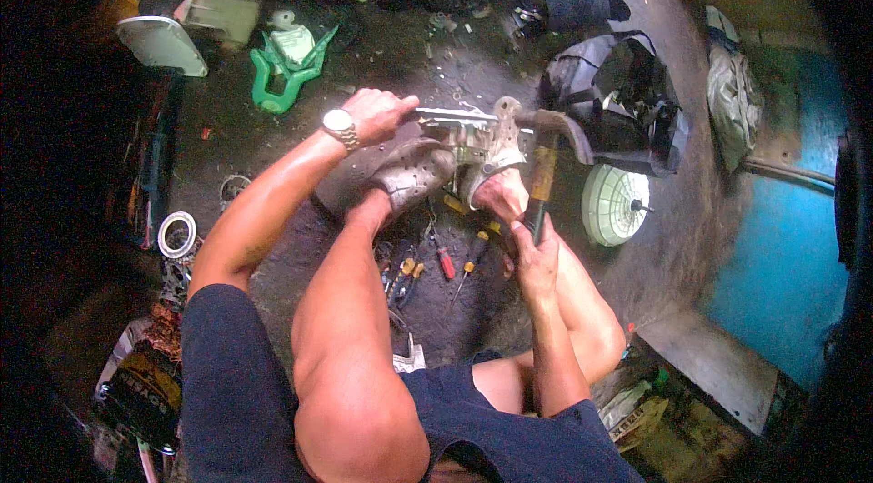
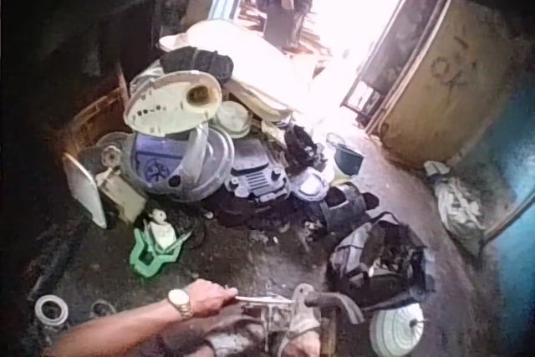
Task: The person sits on the floor and uses a hammer and a metal bar to repeatedly strike a cylindrical mechanical component, likely to dislodge or adjust internal parts. The person occasionally wipes the component with a cloth and repositions it on a metal plate.
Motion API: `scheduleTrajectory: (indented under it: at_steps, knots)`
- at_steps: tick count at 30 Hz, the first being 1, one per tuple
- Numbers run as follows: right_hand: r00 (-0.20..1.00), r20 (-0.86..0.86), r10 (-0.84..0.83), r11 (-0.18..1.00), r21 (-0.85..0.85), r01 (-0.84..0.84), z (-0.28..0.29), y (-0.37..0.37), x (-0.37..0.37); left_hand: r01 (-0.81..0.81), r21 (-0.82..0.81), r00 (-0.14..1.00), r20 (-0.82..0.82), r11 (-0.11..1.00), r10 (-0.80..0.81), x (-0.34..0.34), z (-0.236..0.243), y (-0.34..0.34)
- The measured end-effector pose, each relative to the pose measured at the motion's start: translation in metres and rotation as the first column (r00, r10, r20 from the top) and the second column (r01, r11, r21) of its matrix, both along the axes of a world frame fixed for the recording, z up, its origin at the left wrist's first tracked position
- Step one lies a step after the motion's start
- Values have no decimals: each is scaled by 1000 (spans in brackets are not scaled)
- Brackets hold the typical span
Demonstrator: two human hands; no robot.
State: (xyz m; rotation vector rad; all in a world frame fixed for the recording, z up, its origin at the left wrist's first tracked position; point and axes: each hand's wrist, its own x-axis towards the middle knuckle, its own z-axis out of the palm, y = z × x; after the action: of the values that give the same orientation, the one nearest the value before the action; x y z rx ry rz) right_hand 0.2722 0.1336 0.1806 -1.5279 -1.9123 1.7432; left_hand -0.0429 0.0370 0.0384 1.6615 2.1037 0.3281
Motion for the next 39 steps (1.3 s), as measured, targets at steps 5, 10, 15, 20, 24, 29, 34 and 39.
scheduleTrajectory:
  at_steps: [5,10,15,20,24,29,34,39]
  knots:
    - [991,-130,44,999,33,-40,11,5,2,4,-14,999,32,1000,-3,-3,3,-3]
    - [993,-91,80,995,67,-74,9,6,-5,-10,-33,1000,23,999,10,1,-11,-1]
    - [998,26,63,996,-58,-62,11,8,-33,-8,-56,999,45,998,11,-1,-18,-5]
    - [932,229,282,943,111,-313,-39,30,-15,2,-53,993,119,999,5,2,-21,7]
    - [972,-69,226,917,351,-189,49,29,-50,-11,-11,998,69,1000,12,-3,-43,-8]
    - [359,-834,420,830,513,219,169,41,-108,-16,-16,996,88,1000,18,-5,-30,-14]
    - [893,303,334,908,150,-391,-81,41,13,89,66,995,32,994,-91,0,-47,9]
    - [976,209,-55,987,-138,85,-8,11,8,27,36,999,-26,999,-27,6,-35,-4]
